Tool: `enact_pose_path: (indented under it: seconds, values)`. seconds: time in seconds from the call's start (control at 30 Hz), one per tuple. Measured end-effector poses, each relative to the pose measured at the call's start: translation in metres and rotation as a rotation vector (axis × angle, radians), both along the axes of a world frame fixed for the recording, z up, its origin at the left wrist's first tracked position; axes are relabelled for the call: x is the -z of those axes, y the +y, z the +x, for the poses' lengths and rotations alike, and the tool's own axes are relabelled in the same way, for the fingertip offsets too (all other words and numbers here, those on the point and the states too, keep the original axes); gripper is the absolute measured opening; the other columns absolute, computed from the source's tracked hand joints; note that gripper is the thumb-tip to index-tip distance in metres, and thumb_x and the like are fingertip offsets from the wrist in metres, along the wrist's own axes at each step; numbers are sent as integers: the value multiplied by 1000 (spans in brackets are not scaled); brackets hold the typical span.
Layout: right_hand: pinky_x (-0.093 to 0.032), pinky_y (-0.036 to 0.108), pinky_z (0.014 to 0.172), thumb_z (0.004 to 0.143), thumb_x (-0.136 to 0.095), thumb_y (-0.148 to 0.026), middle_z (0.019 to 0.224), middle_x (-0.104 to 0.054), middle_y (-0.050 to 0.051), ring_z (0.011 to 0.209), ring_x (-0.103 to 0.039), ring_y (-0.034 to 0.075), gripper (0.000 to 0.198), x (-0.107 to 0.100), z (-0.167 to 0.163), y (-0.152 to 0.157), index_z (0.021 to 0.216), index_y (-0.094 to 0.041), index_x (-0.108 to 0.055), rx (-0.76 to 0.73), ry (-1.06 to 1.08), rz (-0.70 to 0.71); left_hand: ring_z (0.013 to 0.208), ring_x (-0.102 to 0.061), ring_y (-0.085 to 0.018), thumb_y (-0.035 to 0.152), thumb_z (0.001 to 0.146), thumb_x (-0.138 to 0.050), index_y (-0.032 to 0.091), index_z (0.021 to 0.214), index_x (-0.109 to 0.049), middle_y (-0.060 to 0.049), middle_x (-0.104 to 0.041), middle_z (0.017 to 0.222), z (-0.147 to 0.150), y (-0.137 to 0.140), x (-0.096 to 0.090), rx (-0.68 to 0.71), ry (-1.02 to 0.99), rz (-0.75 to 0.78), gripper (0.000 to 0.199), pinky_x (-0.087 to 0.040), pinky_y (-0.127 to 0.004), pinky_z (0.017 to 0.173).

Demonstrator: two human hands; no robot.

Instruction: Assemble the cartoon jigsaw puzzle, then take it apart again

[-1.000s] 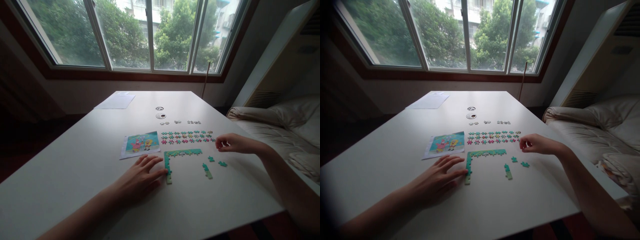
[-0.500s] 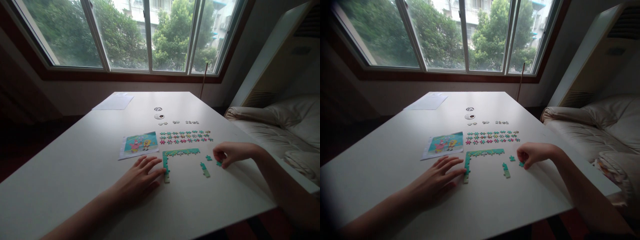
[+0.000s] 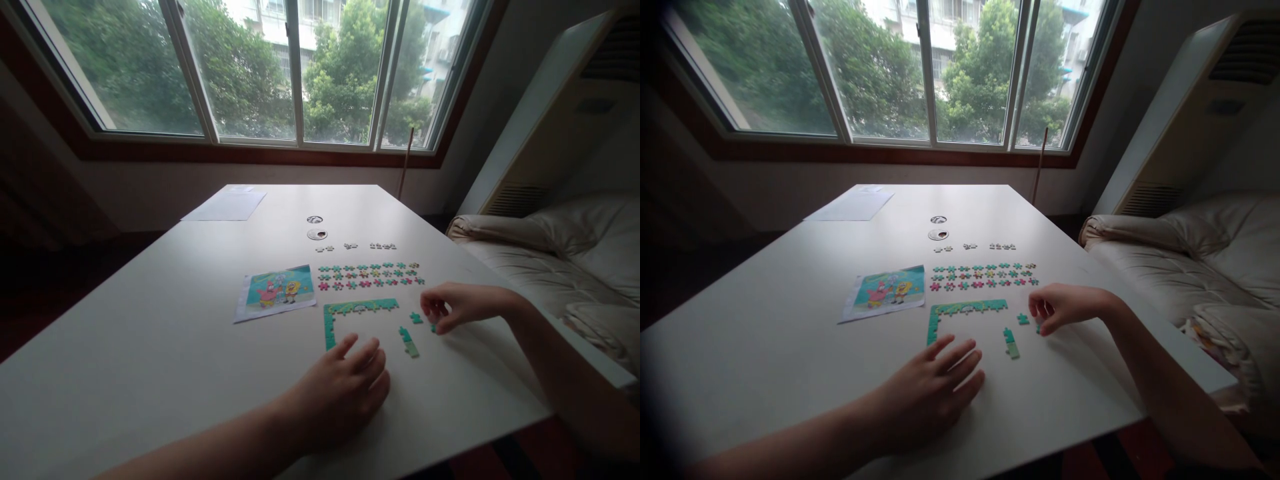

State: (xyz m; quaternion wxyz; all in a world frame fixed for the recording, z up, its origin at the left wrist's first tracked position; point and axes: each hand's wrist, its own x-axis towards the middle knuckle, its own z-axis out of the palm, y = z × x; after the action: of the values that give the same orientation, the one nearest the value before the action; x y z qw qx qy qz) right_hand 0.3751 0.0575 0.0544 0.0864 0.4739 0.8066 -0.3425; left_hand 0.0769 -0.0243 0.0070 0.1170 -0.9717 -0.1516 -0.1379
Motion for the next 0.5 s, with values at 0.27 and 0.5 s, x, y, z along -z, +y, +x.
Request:
enact_pose_path:
  seconds: [0.27,0.5]
  values:
    - [-39,22,57,74,-59,-36,72,-56,0,64,-50,12,26,7,-18,1,91,-16,-57,-58,113,121,110,-45,-26,30,88,-43,14,110,-51,-12,-46,127,45,1,-2,-96,3,-278,28,-40,-40,88]
    - [-36,21,54,70,-63,-33,67,-53,-1,61,-46,11,22,12,-17,2,79,-15,-55,13,73,97,118,-39,-25,31,87,-47,17,119,-45,-7,-41,134,44,-1,0,-91,-19,-402,35,-33,-40,98]
